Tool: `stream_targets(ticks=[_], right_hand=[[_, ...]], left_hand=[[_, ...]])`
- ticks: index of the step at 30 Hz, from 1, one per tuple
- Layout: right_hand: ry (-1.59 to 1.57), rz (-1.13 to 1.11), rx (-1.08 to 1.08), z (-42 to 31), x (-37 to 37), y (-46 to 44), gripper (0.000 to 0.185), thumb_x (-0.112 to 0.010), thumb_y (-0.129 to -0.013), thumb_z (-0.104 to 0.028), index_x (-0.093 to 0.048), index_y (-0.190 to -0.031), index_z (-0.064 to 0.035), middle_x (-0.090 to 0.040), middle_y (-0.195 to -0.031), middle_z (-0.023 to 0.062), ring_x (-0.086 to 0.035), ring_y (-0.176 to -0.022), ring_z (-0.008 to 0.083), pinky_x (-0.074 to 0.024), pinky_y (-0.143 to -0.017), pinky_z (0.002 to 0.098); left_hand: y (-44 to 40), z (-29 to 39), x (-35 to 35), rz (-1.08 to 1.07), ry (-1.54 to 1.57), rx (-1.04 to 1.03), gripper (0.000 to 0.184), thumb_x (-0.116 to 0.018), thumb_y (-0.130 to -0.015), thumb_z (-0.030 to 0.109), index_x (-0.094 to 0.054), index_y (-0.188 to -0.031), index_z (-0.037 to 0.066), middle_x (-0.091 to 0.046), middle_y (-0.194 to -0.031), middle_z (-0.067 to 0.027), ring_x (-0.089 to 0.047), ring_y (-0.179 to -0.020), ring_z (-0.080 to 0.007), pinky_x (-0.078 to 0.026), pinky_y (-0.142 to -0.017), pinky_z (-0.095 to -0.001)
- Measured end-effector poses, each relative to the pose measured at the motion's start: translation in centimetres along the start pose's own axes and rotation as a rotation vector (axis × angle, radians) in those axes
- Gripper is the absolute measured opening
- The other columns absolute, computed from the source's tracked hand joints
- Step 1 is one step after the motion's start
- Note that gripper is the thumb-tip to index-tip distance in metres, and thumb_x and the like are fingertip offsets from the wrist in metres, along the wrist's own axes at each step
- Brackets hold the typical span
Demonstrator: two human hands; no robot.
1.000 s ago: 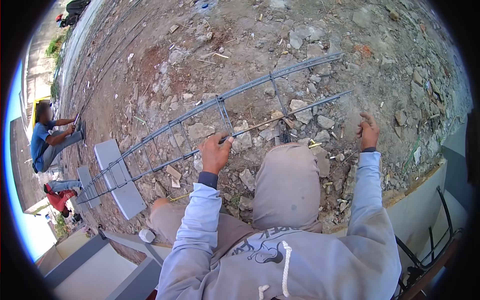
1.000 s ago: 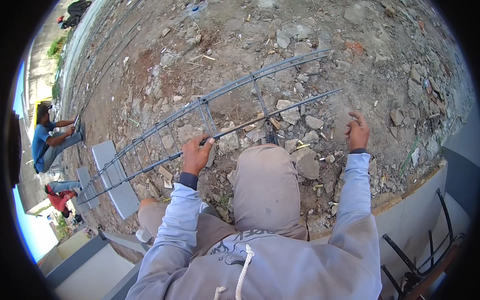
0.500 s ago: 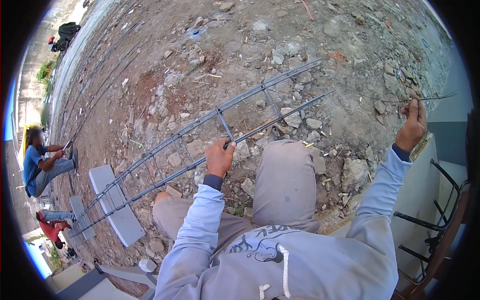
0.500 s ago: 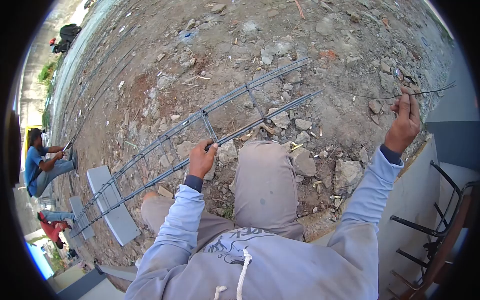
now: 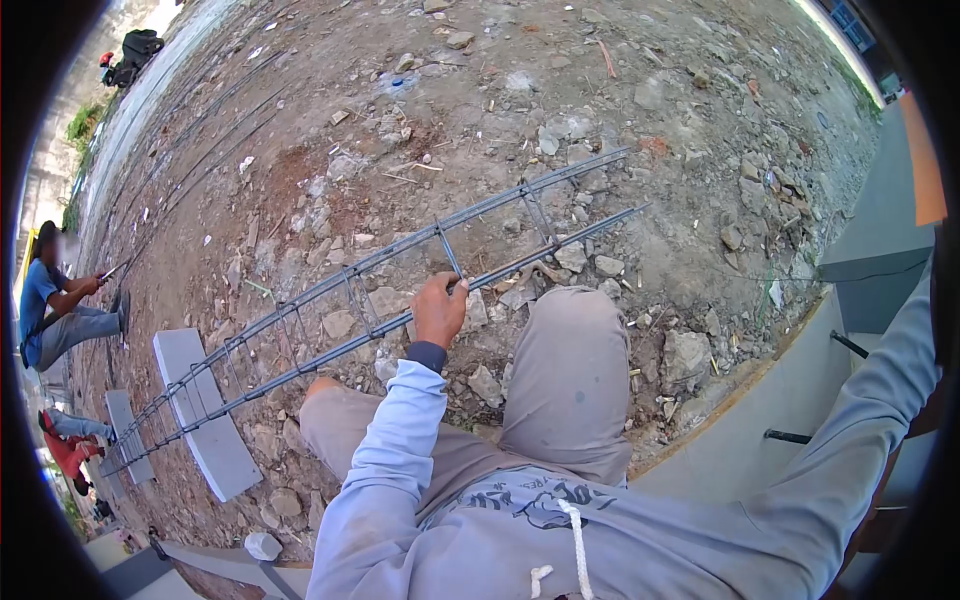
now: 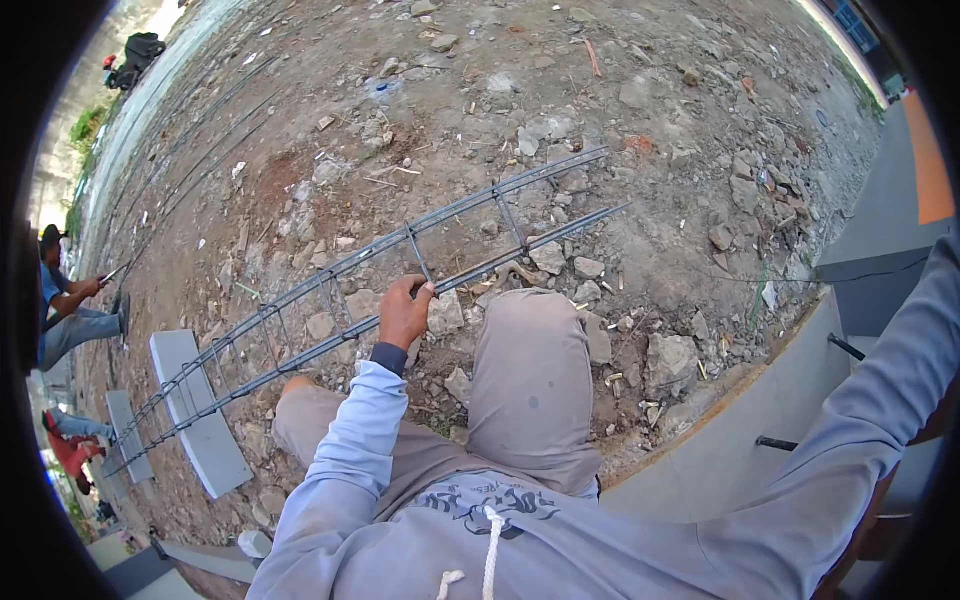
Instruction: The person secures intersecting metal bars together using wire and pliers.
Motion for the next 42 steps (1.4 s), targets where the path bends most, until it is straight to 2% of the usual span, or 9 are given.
stream_targets(ticks=[2, 4, 7, 9, 11, 21, 27, 33, 42], right_hand=[[0.119, -0.340, 0.014, -3.0, -7.1, 1.2, 0.016, -0.060, -0.083, -0.016, -0.070, -0.087, -0.0037, -0.066, -0.071, 0.0146, -0.061, -0.059, 0.0247, -0.0504, -0.058, 0.0362], [-0.005, -0.719, 0.196, -2.6, -17.8, 5.4, 0.022, -0.053, -0.091, -0.019, -0.064, -0.091, -0.0004, -0.066, -0.080, 0.0131, -0.063, -0.071, 0.0212, -0.0495, -0.063, 0.0348], [-0.201, -0.843, 0.435, -9.4, -28.5, 17.0, 0.020, -0.051, -0.088, -0.016, -0.063, -0.086, -0.0010, -0.064, -0.078, 0.0173, -0.063, -0.069, 0.0282, -0.0491, -0.064, 0.0402], [-0.128, -1.204, 0.242, -13.2, -32.8, 27.5, 0.019, -0.050, -0.080, -0.012, -0.067, -0.088, -0.0075, -0.066, -0.087, 0.0161, -0.063, -0.083, 0.0349, -0.0504, -0.074, 0.0444], [-0.340, -1.287, 0.095, -15.3, -36.0, 36.6, 0.024, -0.055, -0.072, -0.012, -0.068, -0.092, -0.0098, -0.067, -0.093, 0.0154, -0.064, -0.089, 0.0330, -0.0514, -0.077, 0.0453], [-0.490, -1.212, -0.265, -15.2, -38.7, 49.8, 0.025, -0.052, -0.075, -0.014, -0.062, -0.098, -0.0083, -0.066, -0.091, 0.0195, -0.064, -0.086, 0.0368, -0.0512, -0.074, 0.0468], [-0.482, -1.106, -0.304, -14.0, -35.7, 49.9, 0.026, -0.050, -0.079, -0.015, -0.065, -0.100, -0.0137, -0.066, -0.086, 0.0184, -0.064, -0.079, 0.0352, -0.0512, -0.069, 0.0468], [-0.351, -1.228, -0.343, -12.4, -34.4, 50.2, 0.025, -0.051, -0.076, -0.013, -0.066, -0.097, -0.0122, -0.066, -0.084, 0.0194, -0.065, -0.080, 0.0351, -0.0517, -0.069, 0.0463], [-0.474, -1.273, -0.473, -14.8, -39.3, 51.9, 0.033, -0.051, -0.073, -0.013, -0.068, -0.101, -0.0132, -0.065, -0.090, 0.0216, -0.063, -0.086, 0.0372, -0.0496, -0.081, 0.0451]], left_hand=[[-0.6, 1.2, 1.1, 0.111, -0.052, -0.019, 0.021, -0.064, -0.081, 0.025, -0.066, -0.091, 0.006, -0.064, -0.089, -0.0132, -0.059, -0.087, -0.0313, -0.040, -0.083, -0.0431], [-1.2, 3.1, 2.4, 0.185, -0.140, -0.045, 0.019, -0.063, -0.081, 0.024, -0.065, -0.090, 0.007, -0.063, -0.090, -0.0125, -0.058, -0.090, -0.0305, -0.039, -0.083, -0.0433], [-2.4, 6.5, 2.7, 0.225, -0.204, -0.118, 0.020, -0.063, -0.080, 0.024, -0.064, -0.095, 0.010, -0.060, -0.097, -0.0111, -0.055, -0.096, -0.0300, -0.038, -0.085, -0.0445], [-3.6, 8.5, 2.2, 0.246, -0.263, -0.167, 0.021, -0.063, -0.081, 0.024, -0.062, -0.098, 0.012, -0.059, -0.099, -0.0097, -0.054, -0.100, -0.0294, -0.036, -0.087, -0.0446], [-4.9, 10.6, 1.7, 0.233, -0.319, -0.207, 0.021, -0.062, -0.081, 0.025, -0.062, -0.099, 0.012, -0.059, -0.099, -0.0095, -0.054, -0.102, -0.0288, -0.035, -0.091, -0.0458], [-11.8, 13.3, -3.8, 0.104, -0.442, -0.167, 0.032, -0.057, -0.085, 0.028, -0.060, -0.113, 0.014, -0.059, -0.115, -0.0093, -0.050, -0.115, -0.0289, -0.024, -0.104, -0.0551], [-14.6, 10.9, -9.2, -0.123, -0.388, -0.135, 0.035, -0.054, -0.087, 0.033, -0.063, -0.112, 0.011, -0.064, -0.107, -0.0156, -0.060, -0.101, -0.0324, -0.030, -0.099, -0.0505], [-15.8, 9.6, -11.0, -0.177, -0.200, -0.164, 0.032, -0.055, -0.086, 0.031, -0.067, -0.099, 0.005, -0.066, -0.094, -0.0199, -0.063, -0.091, -0.0344, -0.046, -0.082, -0.0418], [-19.1, 9.9, -11.0, -0.213, -0.269, -0.269, 0.034, -0.057, -0.085, 0.031, -0.067, -0.088, -0.002, -0.064, -0.076, -0.0220, -0.063, -0.070, -0.0324, -0.047, -0.065, -0.0409]])
Point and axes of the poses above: each hand's wrist, its own y-axis away from the middle knuckle, its own x-axis out of the back of the hand, z = x × y, the point moved 10 cm from there along -y, towards the middle knuckle
